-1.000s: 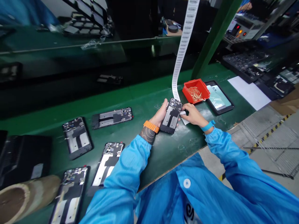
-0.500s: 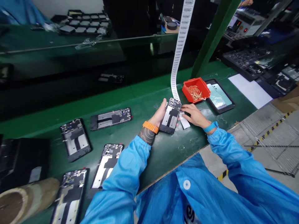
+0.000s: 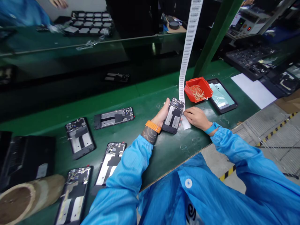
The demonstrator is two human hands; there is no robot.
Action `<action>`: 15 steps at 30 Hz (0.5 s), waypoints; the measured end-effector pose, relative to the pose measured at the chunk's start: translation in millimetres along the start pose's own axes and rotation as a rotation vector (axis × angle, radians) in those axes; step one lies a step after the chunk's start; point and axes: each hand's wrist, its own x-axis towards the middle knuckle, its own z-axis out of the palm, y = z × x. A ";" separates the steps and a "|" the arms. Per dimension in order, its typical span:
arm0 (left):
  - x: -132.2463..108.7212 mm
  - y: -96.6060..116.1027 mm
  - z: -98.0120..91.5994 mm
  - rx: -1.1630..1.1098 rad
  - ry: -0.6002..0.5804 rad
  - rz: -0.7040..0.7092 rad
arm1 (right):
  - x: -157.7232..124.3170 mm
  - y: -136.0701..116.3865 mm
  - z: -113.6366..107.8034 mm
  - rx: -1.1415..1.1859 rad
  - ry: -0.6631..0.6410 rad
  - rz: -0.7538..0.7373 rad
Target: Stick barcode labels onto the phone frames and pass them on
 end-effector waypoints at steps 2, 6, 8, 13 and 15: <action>1.8 -2.1 -1.2 -0.010 -0.013 0.003 | -7.2 -5.1 -1.9 0.044 0.018 0.002; 1.2 -3.7 1.0 -0.027 -0.011 0.066 | -13.5 -16.8 -17.1 0.312 0.269 0.130; -4.0 0.0 4.5 -0.076 -0.030 0.155 | -3.9 -24.8 -29.2 0.562 0.448 0.325; -25.3 11.3 6.9 -0.198 -0.005 0.486 | 54.7 -66.1 -43.8 1.293 0.198 0.495; -29.8 10.7 2.3 -0.250 0.021 0.678 | 74.3 -90.2 -38.6 1.359 -0.079 0.407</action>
